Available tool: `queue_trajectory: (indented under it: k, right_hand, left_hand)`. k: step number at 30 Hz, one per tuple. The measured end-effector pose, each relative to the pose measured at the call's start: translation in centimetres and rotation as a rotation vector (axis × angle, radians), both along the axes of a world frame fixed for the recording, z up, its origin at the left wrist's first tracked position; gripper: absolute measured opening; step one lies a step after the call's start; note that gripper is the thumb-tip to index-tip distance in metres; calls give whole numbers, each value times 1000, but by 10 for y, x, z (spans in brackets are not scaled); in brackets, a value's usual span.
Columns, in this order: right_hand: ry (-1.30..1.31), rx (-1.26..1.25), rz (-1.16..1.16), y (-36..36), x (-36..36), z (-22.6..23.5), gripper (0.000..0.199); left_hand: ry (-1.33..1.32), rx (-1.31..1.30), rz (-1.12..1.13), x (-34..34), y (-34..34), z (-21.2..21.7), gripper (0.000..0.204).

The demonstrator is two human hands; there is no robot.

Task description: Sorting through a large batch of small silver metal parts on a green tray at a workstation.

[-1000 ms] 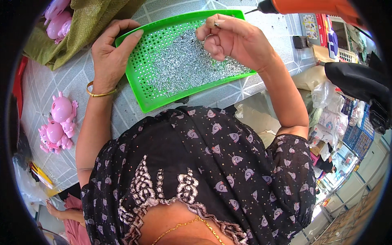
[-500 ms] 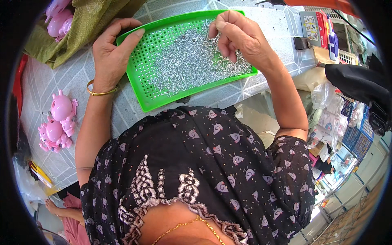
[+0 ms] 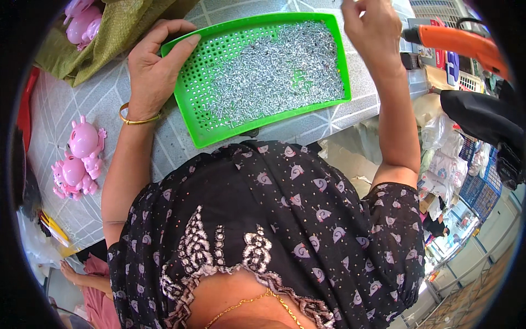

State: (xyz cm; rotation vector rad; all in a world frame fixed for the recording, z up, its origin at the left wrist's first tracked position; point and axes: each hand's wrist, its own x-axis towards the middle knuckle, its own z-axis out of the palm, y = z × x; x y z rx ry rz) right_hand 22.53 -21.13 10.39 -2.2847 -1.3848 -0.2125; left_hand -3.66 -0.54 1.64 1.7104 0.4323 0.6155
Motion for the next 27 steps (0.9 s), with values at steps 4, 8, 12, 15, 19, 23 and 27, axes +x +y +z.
queue_trajectory:
  k: [4,8,12,15,19,23,27]
  right_hand:
    - [379,-70,245,4,-50,-16,12]
    - [377,-200,320,7,-71,-19,15]
    - [303,-226,401,10,-71,-21,16]
    - [274,-280,407,11,-72,-18,18]
    - [217,-290,442,12,-74,-19,14]
    - [246,-258,448,10,-72,-25,11]
    - [373,-228,363,6,-69,-24,11]
  left_hand:
    - [10,15,31,-5,-2,-1,15]
    - [13,6,17,-3,0,-1,15]
    - [7,27,19,-2,0,-1,16]
    - [8,41,23,-3,0,-1,16]
    - [-4,44,14,-3,1,-3,16]
    - [18,10,14,-3,0,-3,17]
    - [1,3,18,-3,0,-4,17]
